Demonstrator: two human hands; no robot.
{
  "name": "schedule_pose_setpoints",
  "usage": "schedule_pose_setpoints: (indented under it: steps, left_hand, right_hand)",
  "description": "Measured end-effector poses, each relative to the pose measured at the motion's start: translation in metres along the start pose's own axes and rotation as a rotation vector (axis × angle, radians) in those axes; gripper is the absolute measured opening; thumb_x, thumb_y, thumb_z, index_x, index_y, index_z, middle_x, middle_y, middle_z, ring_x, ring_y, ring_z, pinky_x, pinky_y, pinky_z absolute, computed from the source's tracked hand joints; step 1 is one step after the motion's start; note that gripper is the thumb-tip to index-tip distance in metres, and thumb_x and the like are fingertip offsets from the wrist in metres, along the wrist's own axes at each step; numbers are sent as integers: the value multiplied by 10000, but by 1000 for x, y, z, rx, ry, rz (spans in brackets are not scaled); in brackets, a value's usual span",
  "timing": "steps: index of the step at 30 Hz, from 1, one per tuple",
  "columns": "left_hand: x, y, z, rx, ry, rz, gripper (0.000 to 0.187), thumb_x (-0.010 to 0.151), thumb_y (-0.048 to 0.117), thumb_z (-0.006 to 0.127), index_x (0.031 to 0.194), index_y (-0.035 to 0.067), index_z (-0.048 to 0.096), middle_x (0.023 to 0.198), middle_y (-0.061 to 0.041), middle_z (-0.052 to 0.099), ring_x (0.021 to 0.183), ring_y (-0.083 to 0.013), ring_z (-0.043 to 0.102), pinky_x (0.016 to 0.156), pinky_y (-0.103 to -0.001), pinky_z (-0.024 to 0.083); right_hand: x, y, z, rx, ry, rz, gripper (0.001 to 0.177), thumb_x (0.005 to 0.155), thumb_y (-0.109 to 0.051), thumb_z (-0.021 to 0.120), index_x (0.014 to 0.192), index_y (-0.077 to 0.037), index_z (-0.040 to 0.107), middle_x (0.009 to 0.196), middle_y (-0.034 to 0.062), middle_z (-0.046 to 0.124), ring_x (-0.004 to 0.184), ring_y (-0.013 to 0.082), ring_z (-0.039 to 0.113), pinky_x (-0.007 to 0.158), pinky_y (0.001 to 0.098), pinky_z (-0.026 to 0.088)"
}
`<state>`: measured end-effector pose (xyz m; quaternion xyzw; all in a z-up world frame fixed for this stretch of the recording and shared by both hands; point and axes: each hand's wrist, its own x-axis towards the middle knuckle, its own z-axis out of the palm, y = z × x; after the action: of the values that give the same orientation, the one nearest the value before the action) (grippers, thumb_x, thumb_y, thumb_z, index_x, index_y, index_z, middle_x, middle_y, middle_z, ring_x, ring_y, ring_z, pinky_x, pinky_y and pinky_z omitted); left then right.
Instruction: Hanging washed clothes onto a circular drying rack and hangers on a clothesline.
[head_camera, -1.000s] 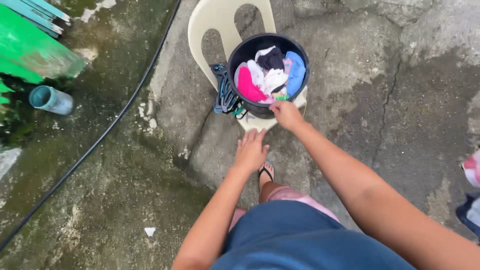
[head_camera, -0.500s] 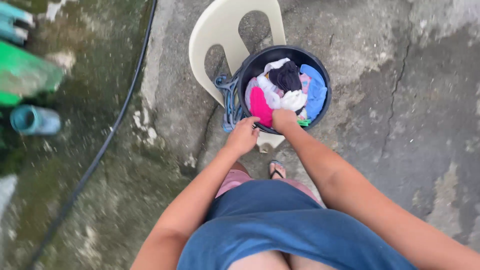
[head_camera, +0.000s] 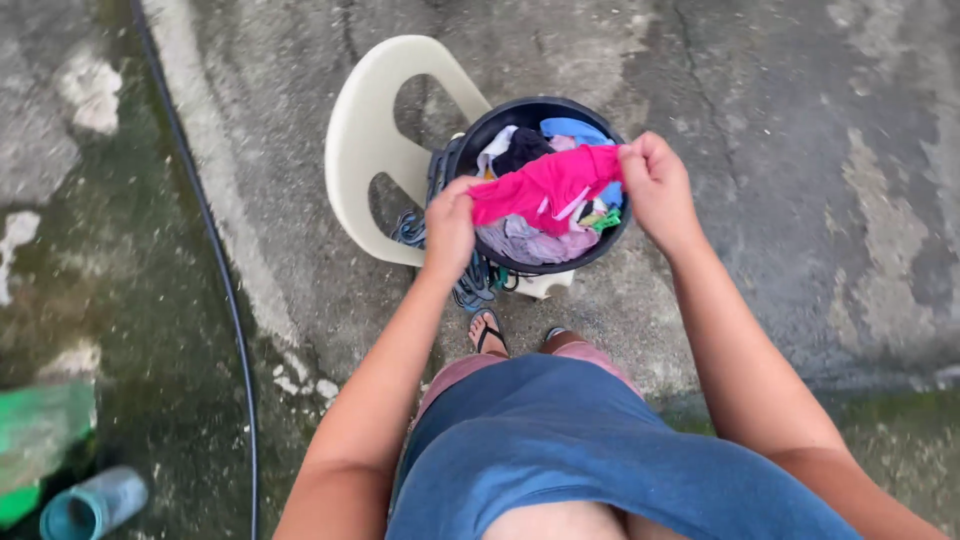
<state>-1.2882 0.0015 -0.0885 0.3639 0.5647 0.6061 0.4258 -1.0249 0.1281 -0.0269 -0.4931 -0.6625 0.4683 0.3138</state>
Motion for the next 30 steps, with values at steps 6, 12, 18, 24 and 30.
schedule_pose_setpoints:
  steps: [6,12,18,24,30]
  left_hand:
    - [32,11,-25,-683,418,-208,187,958,39,354,993,53,538,862,-123,600,729,-234,652,681,-408,570]
    - [42,14,-9,-947,336,-588,136,960,142,386,987,99,513,945,-170,624,877,-327,656,782,-569,582]
    - [21,5,42,-1192,66,-467,304,946,38,589,1242,5,647,1045,-113,631,978,-267,659,931,-444,567]
    - [-39,89,134,-960,-164,-303,544,850,-35,727,1360,-6,539,1166,-148,638,1048,-268,679,986,-409,555]
    - [-66,212,124,152,106,714,871,866,126,824,1510,20,247,1408,-239,311,1319,-337,456,1085,-469,456]
  right_hand:
    - [-20,-8,-47,693,204,209,91,1014,-126,472,962,-103,543,896,22,720,805,133,718,740,330,633]
    - [-34,55,-61,891,188,252,130,1136,-149,490,1065,-52,541,873,82,668,683,161,655,636,316,591]
    - [-56,10,4,746,193,412,346,896,3,566,1172,-145,419,1204,84,593,1063,213,676,810,414,622]
    - [-44,91,66,659,150,219,314,951,-29,611,1264,-52,619,1086,51,690,942,154,684,781,319,590]
    - [-91,-37,-78,75,170,-135,90,965,-116,751,992,-30,758,881,-36,602,809,63,551,707,233,455]
